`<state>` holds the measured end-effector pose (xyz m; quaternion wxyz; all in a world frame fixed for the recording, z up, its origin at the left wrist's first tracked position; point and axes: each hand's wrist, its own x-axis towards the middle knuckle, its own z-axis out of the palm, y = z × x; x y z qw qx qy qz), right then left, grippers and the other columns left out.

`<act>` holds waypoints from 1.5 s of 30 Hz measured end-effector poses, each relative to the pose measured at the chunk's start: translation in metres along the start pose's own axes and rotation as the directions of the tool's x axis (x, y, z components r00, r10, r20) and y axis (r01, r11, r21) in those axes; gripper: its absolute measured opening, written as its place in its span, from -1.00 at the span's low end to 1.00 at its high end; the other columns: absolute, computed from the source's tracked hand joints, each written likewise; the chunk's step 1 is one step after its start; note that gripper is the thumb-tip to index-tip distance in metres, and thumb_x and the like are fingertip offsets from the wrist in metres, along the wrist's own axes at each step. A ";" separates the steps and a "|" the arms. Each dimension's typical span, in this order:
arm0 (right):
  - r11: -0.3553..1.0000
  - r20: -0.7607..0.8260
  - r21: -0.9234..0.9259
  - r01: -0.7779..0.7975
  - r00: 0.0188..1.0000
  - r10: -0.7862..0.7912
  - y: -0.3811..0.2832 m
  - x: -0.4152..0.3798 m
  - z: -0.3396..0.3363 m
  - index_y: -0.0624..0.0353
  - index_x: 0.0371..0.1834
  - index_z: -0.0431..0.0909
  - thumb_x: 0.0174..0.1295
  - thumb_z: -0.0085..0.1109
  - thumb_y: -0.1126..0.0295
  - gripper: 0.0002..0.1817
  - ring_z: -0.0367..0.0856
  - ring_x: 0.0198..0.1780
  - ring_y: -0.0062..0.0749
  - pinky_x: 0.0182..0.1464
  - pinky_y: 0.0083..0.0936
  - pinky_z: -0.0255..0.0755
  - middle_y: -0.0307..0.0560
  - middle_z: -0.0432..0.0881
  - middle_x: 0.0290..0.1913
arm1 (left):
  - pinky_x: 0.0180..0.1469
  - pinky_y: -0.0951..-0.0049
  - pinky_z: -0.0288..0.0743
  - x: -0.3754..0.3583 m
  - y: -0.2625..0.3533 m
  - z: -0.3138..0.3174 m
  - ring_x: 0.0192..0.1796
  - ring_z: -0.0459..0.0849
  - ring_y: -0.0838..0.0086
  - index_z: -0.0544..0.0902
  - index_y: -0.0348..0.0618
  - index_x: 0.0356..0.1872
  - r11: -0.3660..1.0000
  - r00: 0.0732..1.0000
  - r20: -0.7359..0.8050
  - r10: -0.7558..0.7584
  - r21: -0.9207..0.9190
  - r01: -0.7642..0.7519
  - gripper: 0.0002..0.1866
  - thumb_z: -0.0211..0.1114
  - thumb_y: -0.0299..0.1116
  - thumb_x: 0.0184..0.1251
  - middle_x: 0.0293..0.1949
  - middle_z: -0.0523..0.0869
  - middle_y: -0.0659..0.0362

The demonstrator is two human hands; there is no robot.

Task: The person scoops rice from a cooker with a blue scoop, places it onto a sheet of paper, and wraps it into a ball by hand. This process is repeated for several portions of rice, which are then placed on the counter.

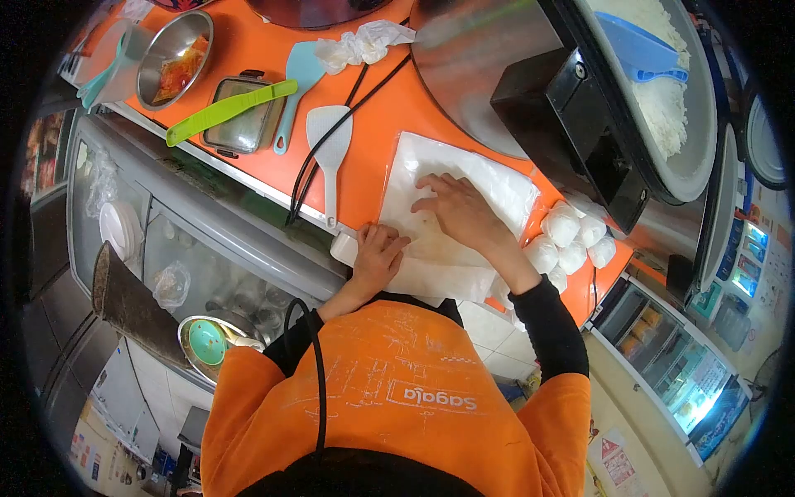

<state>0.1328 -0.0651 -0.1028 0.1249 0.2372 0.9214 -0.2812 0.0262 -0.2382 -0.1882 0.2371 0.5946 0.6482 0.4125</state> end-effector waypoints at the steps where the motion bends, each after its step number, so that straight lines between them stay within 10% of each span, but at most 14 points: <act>1: 1.000 -0.025 0.028 -0.010 1.000 0.010 -0.001 0.000 0.001 0.05 -0.44 0.57 -0.04 0.04 0.70 -0.76 0.36 0.18 -0.28 0.25 -0.36 0.21 -0.20 0.44 0.06 | 0.02 0.17 0.18 0.000 0.000 -0.001 -0.17 0.45 0.33 0.60 -0.09 -0.26 1.000 1.000 -0.001 0.000 0.002 0.000 -0.69 0.26 -0.59 -0.14 -0.31 0.44 0.17; 19: 0.995 -0.024 -0.097 -0.022 1.000 0.019 0.004 0.008 0.011 0.04 -0.35 0.63 0.07 0.16 0.39 -0.90 0.46 -0.07 -0.32 0.05 -0.34 0.31 -0.18 0.51 -0.25 | 0.02 0.18 0.18 0.000 0.001 0.000 -0.16 0.45 0.30 0.59 -0.11 -0.26 0.999 1.000 -0.006 0.016 0.041 -0.016 -0.67 0.26 -0.59 -0.17 -0.30 0.44 0.16; 28: 0.980 0.314 -0.198 -0.025 0.945 0.088 0.004 0.027 0.010 0.09 -0.50 0.56 0.11 0.11 0.33 -0.87 0.51 -0.18 -0.22 -0.05 -0.30 0.32 -0.09 0.53 -0.31 | 0.02 0.17 0.19 0.000 0.001 -0.001 -0.16 0.45 0.27 0.58 -0.12 -0.25 0.999 0.999 -0.021 0.029 0.035 -0.028 -0.68 0.23 -0.59 -0.16 -0.30 0.44 0.13; 37: 0.983 0.172 0.170 -0.067 0.984 0.038 0.023 0.016 0.005 0.07 -0.41 0.62 0.12 0.03 0.32 -0.84 0.56 -0.23 -0.12 -0.10 -0.31 0.40 -0.04 0.60 -0.34 | 0.07 0.16 0.17 0.005 0.011 -0.009 -0.08 0.47 0.30 0.57 -0.10 -0.25 0.999 0.994 -0.101 0.044 0.011 -0.043 -0.69 0.22 -0.58 -0.13 -0.22 0.50 0.16; 45: 0.992 0.294 -0.122 -0.028 0.954 0.063 0.010 0.029 0.010 -0.04 -0.50 0.61 -0.08 0.19 0.35 -0.94 0.55 -0.27 -0.22 -0.13 -0.32 0.37 -0.18 0.58 -0.40 | 0.12 0.12 0.17 0.004 0.004 -0.003 -0.06 0.48 0.27 0.52 -0.16 -0.24 0.995 0.995 -0.021 0.094 0.037 -0.093 -0.69 0.20 -0.58 -0.12 -0.22 0.53 0.15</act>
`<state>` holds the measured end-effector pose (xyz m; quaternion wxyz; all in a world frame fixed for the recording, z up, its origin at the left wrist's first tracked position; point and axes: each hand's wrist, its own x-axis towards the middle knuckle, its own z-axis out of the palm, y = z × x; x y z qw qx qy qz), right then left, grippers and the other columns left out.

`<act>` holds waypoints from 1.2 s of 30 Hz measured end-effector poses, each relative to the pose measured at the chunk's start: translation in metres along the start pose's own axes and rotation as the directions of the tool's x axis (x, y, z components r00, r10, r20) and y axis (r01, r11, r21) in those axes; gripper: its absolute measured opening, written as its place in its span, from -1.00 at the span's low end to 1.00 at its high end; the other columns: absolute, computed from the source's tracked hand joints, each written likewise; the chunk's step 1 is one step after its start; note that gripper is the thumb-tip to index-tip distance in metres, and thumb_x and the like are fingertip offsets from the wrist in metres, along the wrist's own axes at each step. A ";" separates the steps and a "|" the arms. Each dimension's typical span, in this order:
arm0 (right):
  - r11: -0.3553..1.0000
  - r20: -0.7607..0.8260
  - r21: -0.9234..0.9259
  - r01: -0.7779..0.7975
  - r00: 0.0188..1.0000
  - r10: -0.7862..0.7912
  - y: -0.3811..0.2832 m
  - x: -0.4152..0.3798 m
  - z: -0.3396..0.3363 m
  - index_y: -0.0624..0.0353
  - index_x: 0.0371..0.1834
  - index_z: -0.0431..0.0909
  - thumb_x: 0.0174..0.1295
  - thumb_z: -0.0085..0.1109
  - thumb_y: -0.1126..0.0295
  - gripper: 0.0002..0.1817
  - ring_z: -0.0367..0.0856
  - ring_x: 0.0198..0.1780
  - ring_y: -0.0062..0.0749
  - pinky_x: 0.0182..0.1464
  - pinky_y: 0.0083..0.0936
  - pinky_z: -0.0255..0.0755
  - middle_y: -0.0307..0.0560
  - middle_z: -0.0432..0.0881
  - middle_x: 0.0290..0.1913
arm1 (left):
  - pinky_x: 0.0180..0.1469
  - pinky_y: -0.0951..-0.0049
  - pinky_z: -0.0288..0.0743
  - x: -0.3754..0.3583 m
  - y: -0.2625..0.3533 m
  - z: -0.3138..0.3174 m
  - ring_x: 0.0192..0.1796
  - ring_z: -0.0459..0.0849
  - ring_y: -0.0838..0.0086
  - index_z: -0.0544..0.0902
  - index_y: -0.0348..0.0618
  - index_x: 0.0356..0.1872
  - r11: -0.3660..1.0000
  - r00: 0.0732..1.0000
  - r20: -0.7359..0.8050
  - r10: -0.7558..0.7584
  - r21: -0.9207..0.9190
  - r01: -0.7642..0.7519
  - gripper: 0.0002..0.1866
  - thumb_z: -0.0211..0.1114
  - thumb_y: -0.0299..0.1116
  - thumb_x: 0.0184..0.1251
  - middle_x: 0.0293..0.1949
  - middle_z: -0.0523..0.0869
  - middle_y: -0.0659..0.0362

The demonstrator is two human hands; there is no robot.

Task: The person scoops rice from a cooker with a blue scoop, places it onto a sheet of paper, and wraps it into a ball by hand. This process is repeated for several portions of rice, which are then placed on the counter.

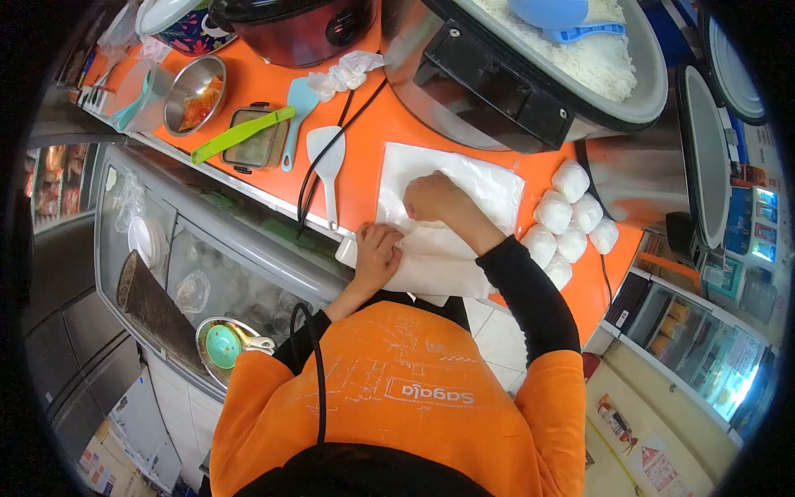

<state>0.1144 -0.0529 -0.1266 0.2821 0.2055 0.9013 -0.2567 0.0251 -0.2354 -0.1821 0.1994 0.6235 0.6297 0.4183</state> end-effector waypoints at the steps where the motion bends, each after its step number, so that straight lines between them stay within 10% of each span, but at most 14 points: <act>1: 1.000 0.033 -0.020 -0.013 0.999 0.013 0.001 0.004 0.002 -0.04 -0.52 0.61 -0.10 0.20 0.35 -0.95 0.56 -0.27 -0.23 -0.14 -0.33 0.37 -0.19 0.58 -0.40 | 0.12 0.12 0.17 0.000 0.000 0.000 -0.06 0.48 0.28 0.52 -0.16 -0.23 1.000 1.000 0.007 0.000 0.008 0.000 -0.69 0.21 -0.57 -0.11 -0.22 0.52 0.16; 19: 0.999 0.046 0.010 -0.038 0.998 0.038 0.000 0.010 0.006 0.03 -0.49 0.63 -0.08 0.18 0.32 -0.90 0.57 -0.25 -0.19 -0.18 -0.29 0.42 -0.14 0.62 -0.34 | 0.14 0.12 0.14 -0.001 -0.001 0.001 -0.06 0.47 0.24 0.50 -0.17 -0.21 1.000 1.000 -0.008 0.015 -0.004 -0.015 -0.67 0.18 -0.59 -0.13 -0.22 0.53 0.12; 27: 0.826 -0.341 0.536 0.173 0.940 0.024 0.005 -0.080 -0.028 0.23 -0.34 0.55 0.13 0.13 0.39 -0.86 0.53 -0.30 -0.39 -0.22 -0.47 0.39 -0.10 0.59 -0.37 | -0.01 0.23 0.28 0.001 0.005 -0.011 -0.25 0.53 0.21 0.54 -0.22 -0.27 0.990 0.992 -0.078 -0.095 -0.107 0.086 -0.82 0.21 -0.57 0.04 -0.39 0.56 0.08; 31: 0.366 -0.228 0.925 0.098 0.916 0.329 0.012 -0.233 0.038 0.23 -0.40 0.49 0.14 0.11 0.45 -0.92 0.45 -0.32 -0.56 -0.25 -0.61 0.35 -0.28 0.48 -0.44 | -0.38 0.34 0.37 0.007 0.003 -0.004 -0.40 0.55 0.20 0.55 -0.27 -0.30 0.961 0.970 -0.122 -0.209 -0.211 0.181 -0.89 0.24 -0.50 0.16 -0.45 0.59 0.03; 33: -0.310 -0.251 0.858 0.410 0.860 0.444 0.000 -0.301 0.131 0.08 -0.49 0.34 0.21 0.08 0.31 -0.81 0.25 -0.50 -0.60 -0.41 -0.63 0.17 -0.34 0.29 -0.57 | -0.56 0.36 0.30 0.013 0.010 -0.004 -0.56 0.51 0.22 0.55 -0.27 -0.32 0.907 0.937 -0.055 -0.346 -0.274 0.319 -0.92 0.23 -0.50 0.19 -0.54 0.56 0.00; 34: -0.501 -0.057 0.709 0.496 0.749 0.660 -0.014 -0.330 0.193 0.03 -0.48 0.31 0.23 0.06 0.27 -0.80 0.20 -0.52 -0.60 -0.40 -0.60 0.15 -0.37 0.22 -0.59 | -0.57 0.35 0.29 0.014 0.010 -0.003 -0.59 0.50 0.23 0.55 -0.27 -0.31 0.895 0.926 -0.040 -0.375 -0.276 0.350 -0.92 0.23 -0.51 0.19 -0.56 0.55 0.00; 36: -0.611 0.303 0.775 0.163 0.752 0.585 -0.026 -0.389 0.318 0.10 -0.27 0.42 0.19 0.07 0.34 -0.88 0.37 -0.41 -0.51 -0.33 -0.53 0.27 -0.29 0.44 -0.42 | -0.57 0.33 0.31 0.014 0.008 0.001 -0.66 0.48 0.24 0.56 -0.27 -0.30 0.872 0.894 -0.010 -0.449 -0.225 0.435 -0.91 0.22 -0.52 0.18 -0.62 0.53 -0.02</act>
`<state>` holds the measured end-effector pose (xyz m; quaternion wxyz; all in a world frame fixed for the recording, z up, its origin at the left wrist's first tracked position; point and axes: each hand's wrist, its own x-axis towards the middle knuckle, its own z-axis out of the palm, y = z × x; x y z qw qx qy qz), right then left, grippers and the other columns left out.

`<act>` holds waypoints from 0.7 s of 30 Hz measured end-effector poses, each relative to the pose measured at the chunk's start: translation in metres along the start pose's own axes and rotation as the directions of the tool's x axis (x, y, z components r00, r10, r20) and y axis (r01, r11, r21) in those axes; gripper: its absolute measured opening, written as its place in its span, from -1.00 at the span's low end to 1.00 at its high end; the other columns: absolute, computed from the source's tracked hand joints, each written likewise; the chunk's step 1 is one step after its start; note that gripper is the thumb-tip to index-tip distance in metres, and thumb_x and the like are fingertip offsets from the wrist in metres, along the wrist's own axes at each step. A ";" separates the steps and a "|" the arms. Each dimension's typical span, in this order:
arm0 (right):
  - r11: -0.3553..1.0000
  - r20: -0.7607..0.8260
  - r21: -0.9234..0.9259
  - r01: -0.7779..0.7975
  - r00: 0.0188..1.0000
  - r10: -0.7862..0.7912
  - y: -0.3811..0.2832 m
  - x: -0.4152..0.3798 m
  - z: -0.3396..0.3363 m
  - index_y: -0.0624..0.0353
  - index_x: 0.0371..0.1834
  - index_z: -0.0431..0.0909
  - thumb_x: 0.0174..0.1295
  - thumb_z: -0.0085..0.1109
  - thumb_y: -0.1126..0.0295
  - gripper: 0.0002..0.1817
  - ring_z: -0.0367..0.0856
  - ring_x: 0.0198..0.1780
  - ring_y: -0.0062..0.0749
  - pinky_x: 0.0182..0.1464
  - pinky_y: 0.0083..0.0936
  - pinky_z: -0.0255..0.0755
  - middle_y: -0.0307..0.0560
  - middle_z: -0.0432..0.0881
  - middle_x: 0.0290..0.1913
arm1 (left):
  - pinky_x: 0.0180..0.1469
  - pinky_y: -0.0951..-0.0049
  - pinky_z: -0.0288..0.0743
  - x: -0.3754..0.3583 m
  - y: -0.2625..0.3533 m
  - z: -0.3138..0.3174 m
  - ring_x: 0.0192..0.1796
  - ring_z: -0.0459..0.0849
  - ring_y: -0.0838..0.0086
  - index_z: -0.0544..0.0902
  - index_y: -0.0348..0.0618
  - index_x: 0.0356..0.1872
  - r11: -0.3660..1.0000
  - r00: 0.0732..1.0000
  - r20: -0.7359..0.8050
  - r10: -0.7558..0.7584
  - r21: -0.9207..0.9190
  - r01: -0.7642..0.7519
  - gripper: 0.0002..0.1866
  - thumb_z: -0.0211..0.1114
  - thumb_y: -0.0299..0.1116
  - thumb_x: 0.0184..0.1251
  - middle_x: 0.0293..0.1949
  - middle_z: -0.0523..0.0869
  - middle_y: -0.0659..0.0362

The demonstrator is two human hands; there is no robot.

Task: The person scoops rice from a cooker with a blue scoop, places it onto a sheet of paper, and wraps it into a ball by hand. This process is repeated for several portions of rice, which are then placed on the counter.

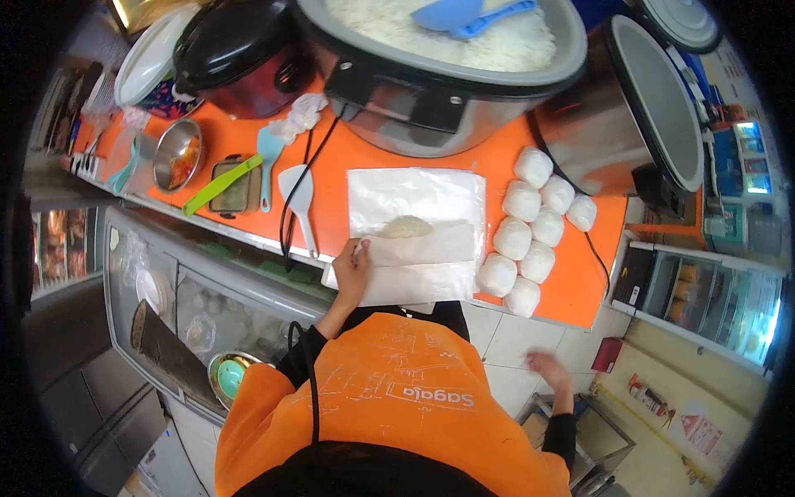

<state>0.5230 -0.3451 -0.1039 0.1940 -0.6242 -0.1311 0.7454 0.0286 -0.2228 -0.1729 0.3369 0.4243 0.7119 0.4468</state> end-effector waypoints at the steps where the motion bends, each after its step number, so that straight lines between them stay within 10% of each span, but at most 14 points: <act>1: 0.940 -0.203 -0.288 -0.183 0.971 0.127 0.026 -0.016 -0.008 0.11 -0.21 0.43 0.17 0.08 0.39 -0.85 0.41 -0.36 -0.48 -0.29 -0.53 0.31 -0.24 0.48 -0.34 | -0.56 0.34 0.32 0.003 -0.001 0.003 -0.65 0.50 0.24 0.56 -0.27 -0.31 0.997 0.998 -0.013 0.058 0.051 -0.057 -0.92 0.23 -0.51 0.18 -0.61 0.54 -0.02; 3: 0.744 -0.263 -0.639 -0.194 0.964 0.026 0.032 -0.033 0.019 0.14 -0.08 0.46 0.13 0.10 0.49 -0.74 0.50 -0.27 -0.41 -0.20 -0.52 0.38 -0.15 0.56 -0.19 | -0.55 0.36 0.34 0.009 -0.001 0.002 -0.62 0.54 0.24 0.57 -0.26 -0.32 0.971 0.983 -0.028 0.180 0.165 -0.173 -0.92 0.23 -0.51 0.17 -0.61 0.55 -0.02; 6: 0.528 0.071 -0.792 0.308 0.905 -0.420 -0.056 -0.010 0.156 0.23 -0.05 0.43 0.07 0.05 0.65 -0.67 0.57 -0.13 -0.33 -0.03 -0.54 0.43 -0.07 0.58 -0.15 | -0.51 0.40 0.36 0.023 0.004 0.004 -0.57 0.56 0.27 0.56 -0.29 -0.37 0.949 0.976 0.033 0.216 0.230 -0.217 -0.93 0.24 -0.52 0.15 -0.56 0.57 -0.02; 10: 0.208 0.241 -0.624 0.754 0.439 -0.866 -0.095 0.084 0.286 0.27 -0.05 0.43 0.20 -0.01 0.52 -0.76 0.45 0.04 -0.07 0.12 -0.33 0.28 0.06 0.49 -0.06 | -0.47 0.41 0.40 0.020 0.008 0.002 -0.52 0.58 0.24 0.54 -0.28 -0.35 0.934 0.959 0.053 0.279 0.218 -0.284 -0.94 0.21 -0.51 0.19 -0.55 0.57 0.00; 12: -0.042 0.269 -0.779 0.626 0.273 -0.924 -0.102 0.135 0.313 0.14 0.10 0.36 0.28 -0.12 0.40 -0.67 0.21 0.31 -0.13 0.33 -0.11 -0.03 0.00 0.38 0.15 | -0.47 0.39 0.40 0.018 0.007 -0.003 -0.53 0.58 0.24 0.53 -0.26 -0.34 0.922 0.962 0.041 0.270 0.277 -0.271 -0.95 0.20 -0.51 0.20 -0.55 0.57 0.01; 18: 0.045 0.067 -0.920 0.388 0.270 -0.960 -0.079 0.194 0.301 0.14 0.09 0.35 0.26 -0.10 0.40 -0.68 0.12 0.38 -0.18 0.37 -0.10 -0.12 -0.10 0.36 0.21 | -0.37 0.36 0.44 0.017 -0.010 0.010 -0.49 0.58 0.27 0.51 -0.22 -0.30 0.835 0.935 -0.033 0.352 0.462 -0.298 -0.92 0.17 -0.44 0.25 -0.53 0.56 0.04; 21: 0.023 0.073 -0.932 0.361 0.248 -0.966 -0.080 0.194 0.300 0.14 0.08 0.36 0.25 -0.10 0.42 -0.68 0.13 0.38 -0.19 0.37 -0.10 -0.11 -0.11 0.36 0.21 | -0.16 0.36 0.43 -0.003 0.012 -0.001 -0.23 0.59 0.32 0.50 -0.22 -0.28 0.867 0.800 -0.385 0.460 0.387 -0.313 -0.91 0.16 -0.44 0.25 -0.35 0.57 0.07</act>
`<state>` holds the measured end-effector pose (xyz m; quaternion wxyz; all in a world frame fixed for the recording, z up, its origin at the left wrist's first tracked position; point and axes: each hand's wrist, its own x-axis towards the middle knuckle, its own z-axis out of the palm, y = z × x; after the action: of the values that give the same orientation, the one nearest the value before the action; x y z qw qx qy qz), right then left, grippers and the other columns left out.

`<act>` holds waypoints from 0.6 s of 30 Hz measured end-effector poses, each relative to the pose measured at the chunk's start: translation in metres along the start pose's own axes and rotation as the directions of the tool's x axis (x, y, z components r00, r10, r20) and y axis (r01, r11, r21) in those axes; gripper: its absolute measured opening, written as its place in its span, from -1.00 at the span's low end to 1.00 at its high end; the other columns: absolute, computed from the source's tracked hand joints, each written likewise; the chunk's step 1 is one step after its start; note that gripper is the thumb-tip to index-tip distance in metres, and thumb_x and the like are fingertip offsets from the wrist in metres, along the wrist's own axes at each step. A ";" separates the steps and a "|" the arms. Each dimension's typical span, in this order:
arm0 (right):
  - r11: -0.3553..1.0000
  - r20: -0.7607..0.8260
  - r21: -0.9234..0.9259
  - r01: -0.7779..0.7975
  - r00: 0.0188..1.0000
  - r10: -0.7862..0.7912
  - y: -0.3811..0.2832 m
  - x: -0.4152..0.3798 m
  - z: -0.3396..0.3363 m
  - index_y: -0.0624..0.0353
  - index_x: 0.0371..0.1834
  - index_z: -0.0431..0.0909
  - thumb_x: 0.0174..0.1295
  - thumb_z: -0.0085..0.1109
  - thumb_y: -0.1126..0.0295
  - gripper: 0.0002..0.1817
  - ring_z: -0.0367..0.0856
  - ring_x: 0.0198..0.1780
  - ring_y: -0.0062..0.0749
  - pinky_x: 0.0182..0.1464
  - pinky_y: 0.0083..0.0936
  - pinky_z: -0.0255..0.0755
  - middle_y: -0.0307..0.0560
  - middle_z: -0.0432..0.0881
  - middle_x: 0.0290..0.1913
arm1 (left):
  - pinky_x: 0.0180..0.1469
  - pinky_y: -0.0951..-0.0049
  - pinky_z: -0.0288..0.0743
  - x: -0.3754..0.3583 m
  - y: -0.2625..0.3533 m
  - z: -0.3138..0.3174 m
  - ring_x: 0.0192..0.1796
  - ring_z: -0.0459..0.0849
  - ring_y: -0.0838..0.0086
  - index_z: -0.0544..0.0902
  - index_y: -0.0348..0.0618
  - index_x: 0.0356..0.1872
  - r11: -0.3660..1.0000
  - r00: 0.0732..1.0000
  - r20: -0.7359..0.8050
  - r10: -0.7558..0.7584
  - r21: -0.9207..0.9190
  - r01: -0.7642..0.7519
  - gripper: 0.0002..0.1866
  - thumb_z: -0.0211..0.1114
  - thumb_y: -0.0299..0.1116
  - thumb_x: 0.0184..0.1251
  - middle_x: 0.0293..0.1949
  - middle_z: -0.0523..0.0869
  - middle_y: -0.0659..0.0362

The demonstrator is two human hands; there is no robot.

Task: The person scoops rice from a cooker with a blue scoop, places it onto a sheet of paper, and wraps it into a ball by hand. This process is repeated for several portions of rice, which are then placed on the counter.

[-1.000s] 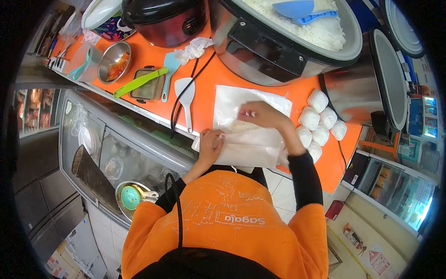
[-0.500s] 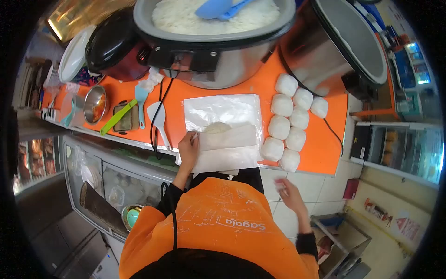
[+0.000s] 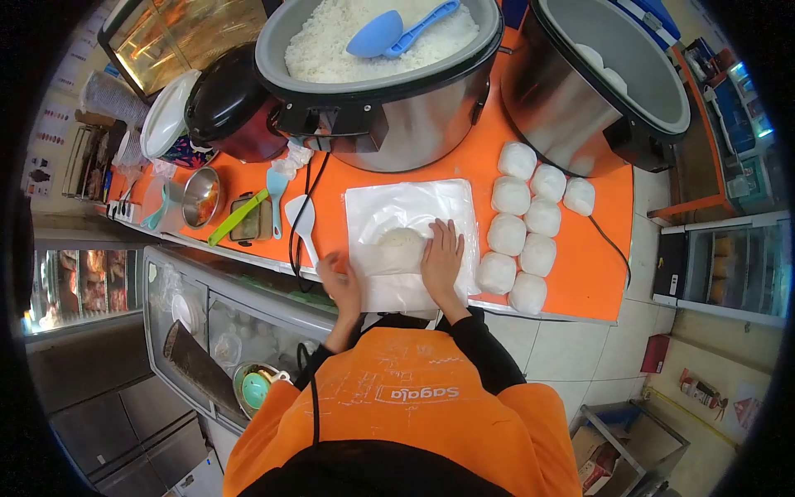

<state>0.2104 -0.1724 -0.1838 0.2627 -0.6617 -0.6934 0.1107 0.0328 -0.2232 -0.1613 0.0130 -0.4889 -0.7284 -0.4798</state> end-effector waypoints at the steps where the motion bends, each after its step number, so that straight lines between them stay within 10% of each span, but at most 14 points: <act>1: 1.000 -0.003 -0.008 0.003 1.000 -0.003 -0.001 0.000 0.001 0.14 0.07 0.36 0.25 -0.09 0.42 -0.69 0.14 0.38 -0.19 0.37 -0.11 -0.11 -0.11 0.36 0.21 | -0.10 0.36 0.41 -0.006 0.009 -0.012 -0.15 0.56 0.32 0.49 -0.22 -0.26 0.897 0.921 0.116 -0.372 -0.212 0.389 -0.90 0.16 -0.47 0.22 -0.28 0.55 0.08; 3: 1.000 -0.003 -0.009 0.001 1.000 -0.001 -0.001 -0.002 0.001 0.13 0.07 0.36 0.24 -0.09 0.43 -0.68 0.14 0.38 -0.20 0.37 -0.11 -0.11 -0.11 0.36 0.21 | 0.02 0.35 0.38 -0.025 0.025 -0.035 0.00 0.50 0.33 0.48 -0.23 -0.22 0.195 0.380 0.507 -0.773 -0.380 0.904 -0.85 0.17 -0.52 0.18 -0.16 0.51 0.09; 6: 1.000 0.001 0.005 -0.006 1.000 0.006 0.000 0.000 0.002 0.13 0.06 0.36 0.23 -0.08 0.43 -0.69 0.13 0.38 -0.21 0.38 -0.12 -0.13 -0.11 0.36 0.21 | 0.03 0.40 0.40 -0.041 0.017 -0.022 -0.02 0.51 0.37 0.45 -0.19 -0.16 -0.501 -0.093 0.815 -0.572 -0.257 0.826 -0.75 0.18 -0.59 0.11 -0.14 0.52 0.11; 10: 1.000 -0.049 0.014 -0.003 0.999 0.003 -0.001 0.001 -0.001 0.11 0.05 0.37 0.22 -0.07 0.42 -0.69 0.22 0.32 -0.22 0.33 -0.13 -0.05 -0.14 0.42 0.13 | -0.05 0.41 0.46 -0.011 0.031 0.012 -0.13 0.57 0.41 0.43 -0.20 -0.14 0.023 0.338 0.472 -0.814 -0.555 0.831 -0.71 0.15 -0.65 0.07 -0.24 0.58 0.16; 15: 0.999 0.111 -0.027 -0.017 0.994 0.020 0.009 0.036 -0.014 -0.01 0.11 0.39 0.17 0.00 0.43 -0.61 0.40 0.05 -0.28 0.02 -0.22 0.25 -0.16 0.47 -0.04 | -0.24 0.55 0.47 -0.007 -0.038 0.030 -0.28 0.59 0.53 0.51 -0.25 -0.15 0.751 0.787 0.410 -0.462 -0.292 0.593 -0.71 0.19 -0.66 0.04 -0.30 0.64 0.19; 17: 0.992 0.103 -0.072 0.108 0.990 -0.101 0.008 0.062 -0.013 -0.08 0.13 0.41 0.12 0.06 0.44 -0.56 0.44 -0.03 -0.32 -0.11 -0.26 0.33 -0.14 0.46 -0.08 | -0.23 0.56 0.47 0.041 -0.024 0.028 -0.27 0.60 0.58 0.60 -0.28 -0.28 0.937 0.736 0.594 -0.324 0.096 0.336 -0.82 0.25 -0.60 0.04 -0.32 0.67 0.17; 18: 0.984 0.164 -0.083 0.155 0.976 -0.140 0.006 0.075 -0.011 -0.08 0.13 0.42 0.10 0.09 0.43 -0.55 0.43 -0.03 -0.31 -0.09 -0.26 0.33 -0.14 0.45 -0.07 | -0.25 0.54 0.47 0.054 -0.027 0.040 -0.30 0.60 0.54 0.60 -0.29 -0.30 0.874 0.698 0.638 -0.324 -0.079 0.479 -0.83 0.26 -0.59 0.03 -0.36 0.67 0.15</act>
<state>0.2220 -0.1005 -0.1606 0.1826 -0.6094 -0.7637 0.1097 0.0031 -0.1586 -0.1749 -0.3858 -0.4418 -0.7193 -0.3724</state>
